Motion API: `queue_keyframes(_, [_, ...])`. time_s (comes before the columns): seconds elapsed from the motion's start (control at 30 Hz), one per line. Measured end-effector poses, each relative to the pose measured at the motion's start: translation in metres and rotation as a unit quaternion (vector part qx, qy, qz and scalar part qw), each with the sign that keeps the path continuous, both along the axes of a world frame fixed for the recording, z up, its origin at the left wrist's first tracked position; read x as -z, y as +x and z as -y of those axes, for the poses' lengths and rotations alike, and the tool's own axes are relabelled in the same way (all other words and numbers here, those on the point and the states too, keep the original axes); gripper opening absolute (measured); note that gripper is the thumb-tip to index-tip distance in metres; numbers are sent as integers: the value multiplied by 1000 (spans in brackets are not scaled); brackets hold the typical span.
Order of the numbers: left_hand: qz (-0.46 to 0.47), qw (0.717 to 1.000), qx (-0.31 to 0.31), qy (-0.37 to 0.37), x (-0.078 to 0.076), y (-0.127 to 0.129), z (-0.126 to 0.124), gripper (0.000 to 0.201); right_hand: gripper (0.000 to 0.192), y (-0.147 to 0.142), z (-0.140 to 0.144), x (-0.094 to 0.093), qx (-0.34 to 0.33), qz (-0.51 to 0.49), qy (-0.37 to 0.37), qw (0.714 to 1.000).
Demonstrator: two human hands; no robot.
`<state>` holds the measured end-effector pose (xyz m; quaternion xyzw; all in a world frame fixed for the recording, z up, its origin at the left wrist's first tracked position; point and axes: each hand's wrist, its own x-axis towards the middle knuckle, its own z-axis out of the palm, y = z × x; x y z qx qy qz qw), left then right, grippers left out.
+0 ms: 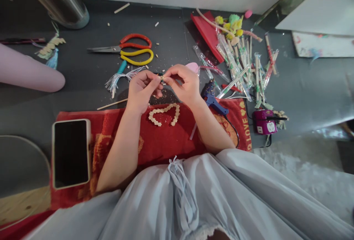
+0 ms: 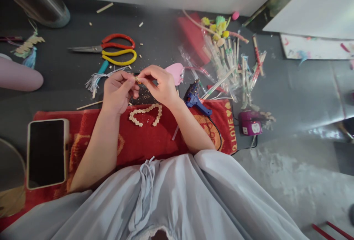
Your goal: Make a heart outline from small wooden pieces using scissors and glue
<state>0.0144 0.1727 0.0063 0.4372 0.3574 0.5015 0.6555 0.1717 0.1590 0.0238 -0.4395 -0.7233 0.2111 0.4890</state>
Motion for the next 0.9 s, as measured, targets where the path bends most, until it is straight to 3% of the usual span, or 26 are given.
queue_keyframes(0.17, [4, 1000, 2, -3, 1, 0, -1, 44, 30, 4, -2, 2, -10, -6, -28, 1000])
queue_keyframes(0.4, [26, 999, 32, -2, -4, -3, -1, 48, 30, 11, -8, 3, -83, -3, -21, 996])
queue_keyframes(0.9, [-22, 989, -74, 123, 2, -2, 0, 30, 33, 8, -4, 0, -44, 20, 16, 999])
